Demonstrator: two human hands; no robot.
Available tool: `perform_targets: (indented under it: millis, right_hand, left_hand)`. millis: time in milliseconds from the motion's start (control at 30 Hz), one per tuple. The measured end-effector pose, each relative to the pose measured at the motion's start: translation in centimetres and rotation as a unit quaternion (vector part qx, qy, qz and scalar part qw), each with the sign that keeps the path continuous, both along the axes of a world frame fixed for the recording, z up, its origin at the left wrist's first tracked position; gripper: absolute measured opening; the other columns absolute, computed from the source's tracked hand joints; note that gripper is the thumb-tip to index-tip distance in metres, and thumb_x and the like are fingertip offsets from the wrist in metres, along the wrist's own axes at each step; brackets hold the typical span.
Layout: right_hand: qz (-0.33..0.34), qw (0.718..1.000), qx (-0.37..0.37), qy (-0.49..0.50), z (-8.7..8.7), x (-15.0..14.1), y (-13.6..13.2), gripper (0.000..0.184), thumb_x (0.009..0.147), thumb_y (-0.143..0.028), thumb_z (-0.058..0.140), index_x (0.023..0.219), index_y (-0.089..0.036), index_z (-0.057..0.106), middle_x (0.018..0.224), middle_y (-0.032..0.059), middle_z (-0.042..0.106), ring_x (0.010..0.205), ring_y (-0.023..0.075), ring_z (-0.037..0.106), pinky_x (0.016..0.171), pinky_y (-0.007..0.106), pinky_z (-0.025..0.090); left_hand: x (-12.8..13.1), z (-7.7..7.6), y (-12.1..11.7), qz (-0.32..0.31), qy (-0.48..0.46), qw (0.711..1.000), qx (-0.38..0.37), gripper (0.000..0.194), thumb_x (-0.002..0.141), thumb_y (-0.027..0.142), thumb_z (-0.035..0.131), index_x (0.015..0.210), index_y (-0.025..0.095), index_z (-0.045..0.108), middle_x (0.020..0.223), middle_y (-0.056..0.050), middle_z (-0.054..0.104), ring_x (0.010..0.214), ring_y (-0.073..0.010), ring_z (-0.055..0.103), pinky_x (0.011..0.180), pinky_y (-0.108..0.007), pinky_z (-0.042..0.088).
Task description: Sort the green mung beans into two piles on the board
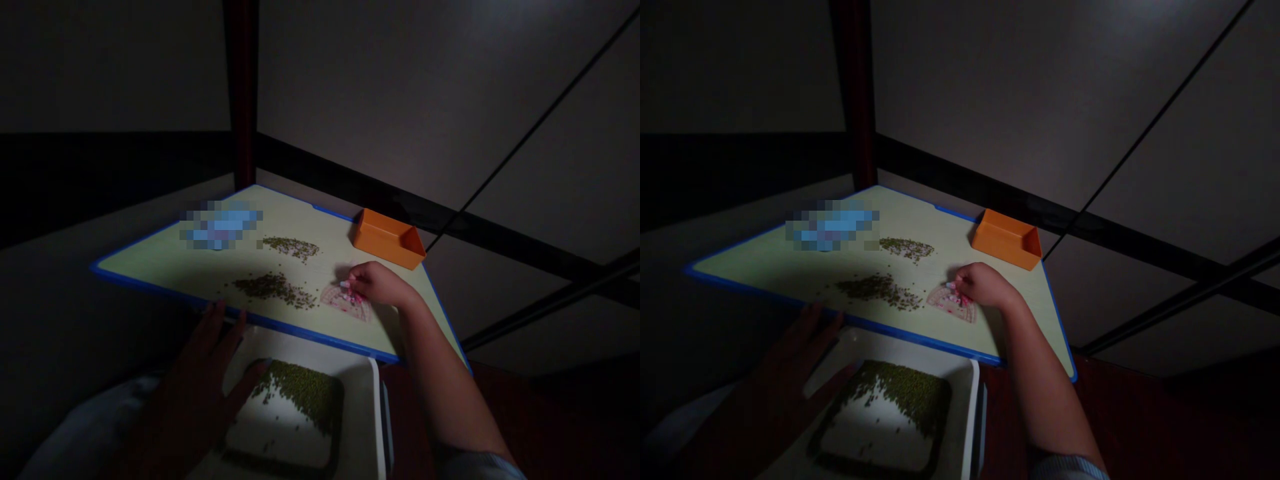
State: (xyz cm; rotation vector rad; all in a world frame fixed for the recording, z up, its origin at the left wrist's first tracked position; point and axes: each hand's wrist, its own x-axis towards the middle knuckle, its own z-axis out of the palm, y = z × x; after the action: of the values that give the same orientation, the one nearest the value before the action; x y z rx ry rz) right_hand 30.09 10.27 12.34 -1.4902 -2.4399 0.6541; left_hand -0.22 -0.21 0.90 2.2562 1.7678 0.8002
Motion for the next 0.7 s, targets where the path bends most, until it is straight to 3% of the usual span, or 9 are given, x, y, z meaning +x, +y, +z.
perform_targets:
  millis: [233, 433, 567, 700]
  right_hand:
    - [0.07, 0.994, -0.055, 0.067, -0.06, -0.28, -0.16, 0.021, 0.084, -0.024, 0.053, 0.066, -0.015, 0.055, 0.057, -0.0032, 0.051, 0.055, 0.0084, 0.042, 0.056, 0.022, 0.031]
    - [0.064, 0.994, -0.067, 0.066, 0.03, -0.03, -0.16, 0.018, 0.082, -0.022, 0.054, 0.067, -0.014, 0.057, 0.057, -0.0037, 0.051, 0.056, 0.0081, 0.042, 0.056, 0.021, 0.031]
    - [0.083, 0.986, -0.131, 0.063, 0.09, -0.25, -0.34, 0.015, 0.082, -0.021, 0.055, 0.069, -0.014, 0.059, 0.058, -0.0036, 0.055, 0.056, 0.0082, 0.046, 0.058, 0.022, 0.035]
    - [0.099, 0.976, -0.18, 0.075, 0.14, -0.49, -0.55, 0.017, 0.082, -0.024, 0.057, 0.069, -0.014, 0.06, 0.058, -0.0035, 0.055, 0.056, 0.0082, 0.047, 0.058, 0.022, 0.036]
  left_hand:
    - [0.11, 0.36, 0.0, 0.007, 0.002, 1.0, -0.012, 0.079, 0.081, 0.067, 0.033, 0.137, 0.013, 0.041, 0.158, -0.016, 0.014, 0.145, -0.0322, 0.015, 0.113, -0.052, 0.024]
    - [0.06, 0.17, 0.07, -0.005, -0.011, 1.0, -0.002, 0.075, 0.081, 0.064, 0.037, 0.14, 0.018, 0.038, 0.159, -0.013, 0.013, 0.144, -0.0333, 0.017, 0.113, -0.053, 0.026]
    - [-0.01, 0.02, 0.0, -0.01, -0.019, 1.0, 0.011, 0.071, 0.081, 0.061, 0.04, 0.141, 0.023, 0.035, 0.158, -0.009, 0.018, 0.145, -0.0322, 0.016, 0.113, -0.054, 0.026]
    - [0.06, 0.17, -0.05, -0.003, -0.012, 1.0, 0.001, 0.073, 0.081, 0.062, 0.039, 0.14, 0.02, 0.036, 0.159, -0.011, 0.011, 0.145, -0.033, 0.015, 0.113, -0.055, 0.026]
